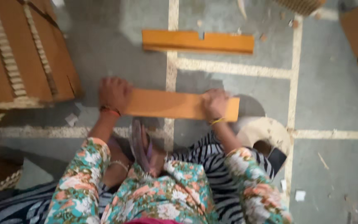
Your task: The person sits on the floor and assembles a long, rectangular cardboard piece by hand. They repeatedly rub and press the edges and seams of the cardboard to secure the structure, occasionally flipping the piece over to work on different sides.
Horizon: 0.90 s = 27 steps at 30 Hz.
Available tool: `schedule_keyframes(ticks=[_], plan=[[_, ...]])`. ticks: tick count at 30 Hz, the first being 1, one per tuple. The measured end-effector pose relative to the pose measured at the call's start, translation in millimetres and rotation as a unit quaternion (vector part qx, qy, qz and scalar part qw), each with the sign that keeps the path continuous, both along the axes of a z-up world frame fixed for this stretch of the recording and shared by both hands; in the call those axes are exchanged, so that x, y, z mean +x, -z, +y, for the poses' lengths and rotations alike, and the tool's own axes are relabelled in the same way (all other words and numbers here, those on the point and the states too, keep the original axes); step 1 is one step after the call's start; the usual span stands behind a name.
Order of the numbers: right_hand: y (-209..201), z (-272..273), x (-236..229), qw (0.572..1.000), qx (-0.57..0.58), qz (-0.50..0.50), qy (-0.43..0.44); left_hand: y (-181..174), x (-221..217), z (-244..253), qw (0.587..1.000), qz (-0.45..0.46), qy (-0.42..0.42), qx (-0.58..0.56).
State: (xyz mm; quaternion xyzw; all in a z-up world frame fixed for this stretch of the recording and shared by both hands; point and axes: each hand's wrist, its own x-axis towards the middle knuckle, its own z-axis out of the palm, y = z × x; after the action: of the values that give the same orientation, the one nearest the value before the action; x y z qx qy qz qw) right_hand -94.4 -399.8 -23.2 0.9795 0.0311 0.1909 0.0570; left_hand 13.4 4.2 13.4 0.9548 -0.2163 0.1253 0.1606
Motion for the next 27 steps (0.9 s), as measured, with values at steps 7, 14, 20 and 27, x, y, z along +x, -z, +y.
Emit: schedule_keyframes(ticks=[7, 14, 20, 27], plan=[[-40, 168, 31, 0.968, 0.230, 0.100, 0.006, 5, -40, -101, 0.996, 0.081, -0.009, -0.048], [-60, 172, 40, 0.955, 0.283, 0.084, -0.022, -1, -35, -101, 0.994, 0.075, 0.028, -0.068], [-68, 173, 44, 0.951, 0.292, 0.103, -0.013, -8, -35, -102, 0.990, 0.123, 0.021, -0.061], [-71, 176, 39, 0.959, 0.273, 0.078, -0.012, 0, -38, -105, 0.991, 0.107, 0.004, -0.082]])
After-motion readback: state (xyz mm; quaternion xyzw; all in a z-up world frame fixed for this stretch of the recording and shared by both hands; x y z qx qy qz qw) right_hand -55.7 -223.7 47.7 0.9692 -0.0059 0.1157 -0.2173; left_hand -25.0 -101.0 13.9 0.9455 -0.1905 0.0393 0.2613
